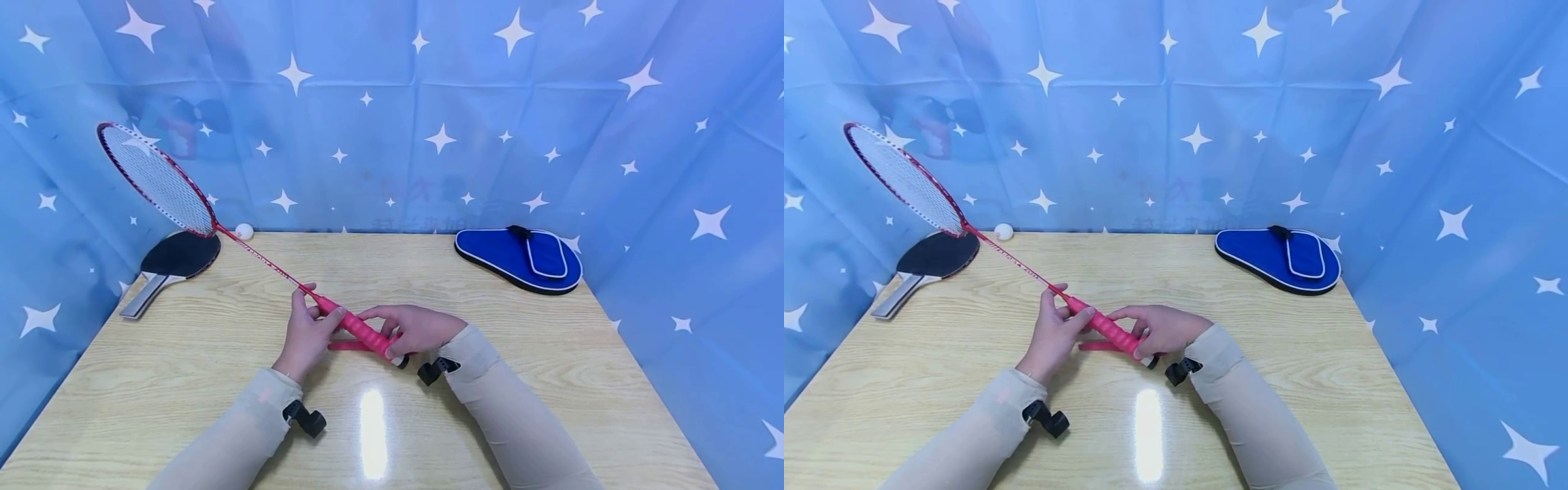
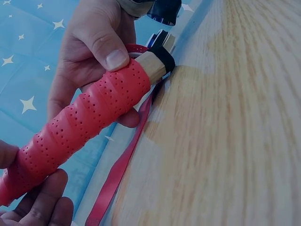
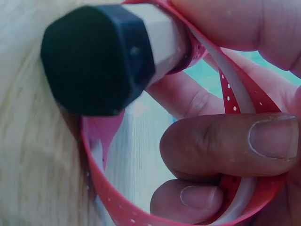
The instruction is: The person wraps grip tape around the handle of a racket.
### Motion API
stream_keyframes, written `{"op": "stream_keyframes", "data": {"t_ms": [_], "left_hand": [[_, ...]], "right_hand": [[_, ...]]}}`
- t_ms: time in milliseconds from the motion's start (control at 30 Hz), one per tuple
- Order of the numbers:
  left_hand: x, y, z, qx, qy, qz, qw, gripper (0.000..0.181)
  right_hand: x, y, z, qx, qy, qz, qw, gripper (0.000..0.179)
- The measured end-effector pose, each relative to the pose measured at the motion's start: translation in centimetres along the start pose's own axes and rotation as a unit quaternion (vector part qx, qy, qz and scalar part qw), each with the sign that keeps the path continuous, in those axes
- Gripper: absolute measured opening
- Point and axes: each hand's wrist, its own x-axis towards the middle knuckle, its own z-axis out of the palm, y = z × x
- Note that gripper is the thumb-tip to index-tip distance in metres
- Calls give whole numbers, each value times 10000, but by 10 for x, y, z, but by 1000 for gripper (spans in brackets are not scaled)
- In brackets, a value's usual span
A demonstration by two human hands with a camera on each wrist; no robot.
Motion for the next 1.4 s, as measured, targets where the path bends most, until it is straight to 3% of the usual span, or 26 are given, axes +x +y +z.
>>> {"op": "stream_keyframes", "data": {"t_ms": [267,467,733,1133,1400], "left_hand": [[-2,1,-2,101,18,-41,9999,80],[-1,2,-1,-100,53,-75,9999,77],[2,1,0,-188,143,138,9996,73],[1,1,-1,-144,47,61,9999,78],[1,2,-1,-205,157,109,9996,76]], "right_hand": [[1,1,1,-81,26,-28,10000,82],[2,2,-1,-25,-138,-69,9999,81],[1,3,-4,111,-376,-171,9991,77],[2,5,-3,23,-369,-226,9991,79],[4,9,-3,94,-367,-282,9989,73]]}}
